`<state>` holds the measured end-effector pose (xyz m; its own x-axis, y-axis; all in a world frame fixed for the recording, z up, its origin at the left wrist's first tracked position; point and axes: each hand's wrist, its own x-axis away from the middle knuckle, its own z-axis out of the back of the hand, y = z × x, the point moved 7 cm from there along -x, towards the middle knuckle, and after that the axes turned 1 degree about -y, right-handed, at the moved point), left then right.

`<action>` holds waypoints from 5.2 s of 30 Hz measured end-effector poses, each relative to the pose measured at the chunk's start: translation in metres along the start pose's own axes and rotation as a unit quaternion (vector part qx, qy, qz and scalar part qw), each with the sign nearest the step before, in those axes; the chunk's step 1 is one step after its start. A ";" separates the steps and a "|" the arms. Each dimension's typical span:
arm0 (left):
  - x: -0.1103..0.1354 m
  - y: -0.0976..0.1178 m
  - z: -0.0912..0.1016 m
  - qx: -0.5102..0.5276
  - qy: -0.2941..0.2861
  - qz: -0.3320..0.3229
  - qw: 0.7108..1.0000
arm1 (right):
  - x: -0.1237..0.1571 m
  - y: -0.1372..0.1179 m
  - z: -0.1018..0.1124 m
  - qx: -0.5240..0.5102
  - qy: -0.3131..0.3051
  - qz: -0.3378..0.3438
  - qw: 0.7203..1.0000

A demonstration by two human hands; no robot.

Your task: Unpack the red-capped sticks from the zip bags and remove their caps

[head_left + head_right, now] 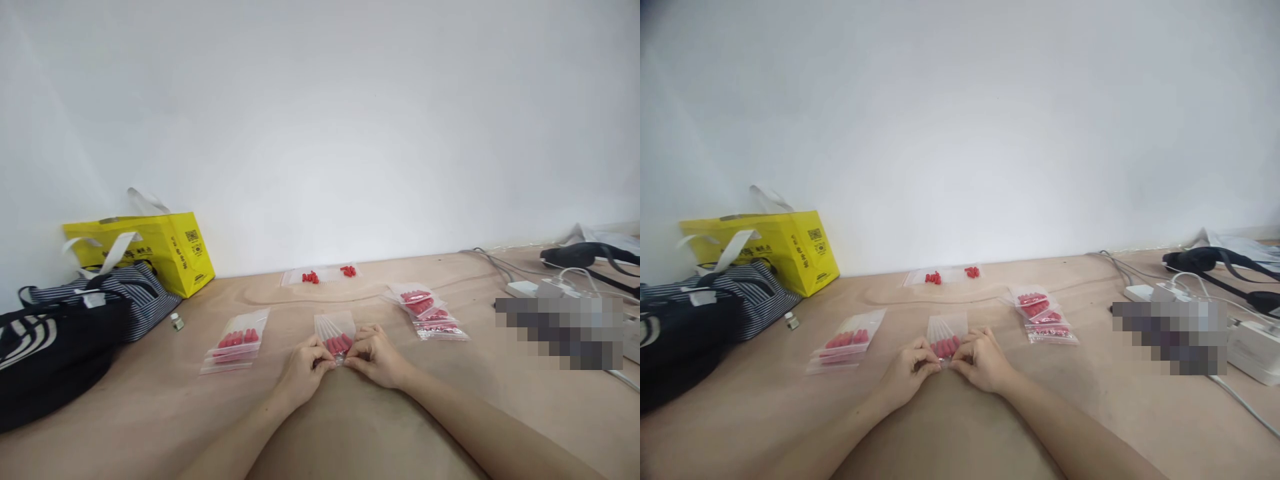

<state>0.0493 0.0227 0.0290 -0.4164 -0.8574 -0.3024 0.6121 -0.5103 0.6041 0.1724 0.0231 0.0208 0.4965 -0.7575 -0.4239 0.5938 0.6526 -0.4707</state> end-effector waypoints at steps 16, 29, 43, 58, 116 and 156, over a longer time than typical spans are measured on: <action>0.002 0.018 -0.004 -0.035 -0.004 -0.117 0.993 | 0.002 -0.004 0.003 0.030 0.034 0.021 0.999; -0.008 -0.009 0.001 0.083 0.096 0.015 0.992 | 0.005 -0.034 0.011 0.214 0.165 0.202 0.941; -0.004 -0.009 0.001 0.030 0.108 0.036 0.993 | -0.005 -0.026 -0.002 0.058 0.087 0.123 0.987; 0.010 0.003 0.031 -0.084 0.228 -0.016 0.970 | -0.001 -0.012 0.008 0.176 0.067 0.045 0.981; 0.003 -0.024 0.018 -0.073 -0.032 0.000 0.997 | -0.021 0.030 0.001 -0.121 0.056 -0.116 0.984; 0.016 -0.045 0.031 -0.172 -0.033 0.047 0.983 | 0.028 0.099 0.050 -0.030 0.281 -0.295 0.913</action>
<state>-0.0056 0.0342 0.0197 -0.3829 -0.9015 -0.2020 0.8368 -0.4311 0.3376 0.2766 0.0659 0.0013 -0.3123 -0.8595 -0.4047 0.6084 0.1462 -0.7801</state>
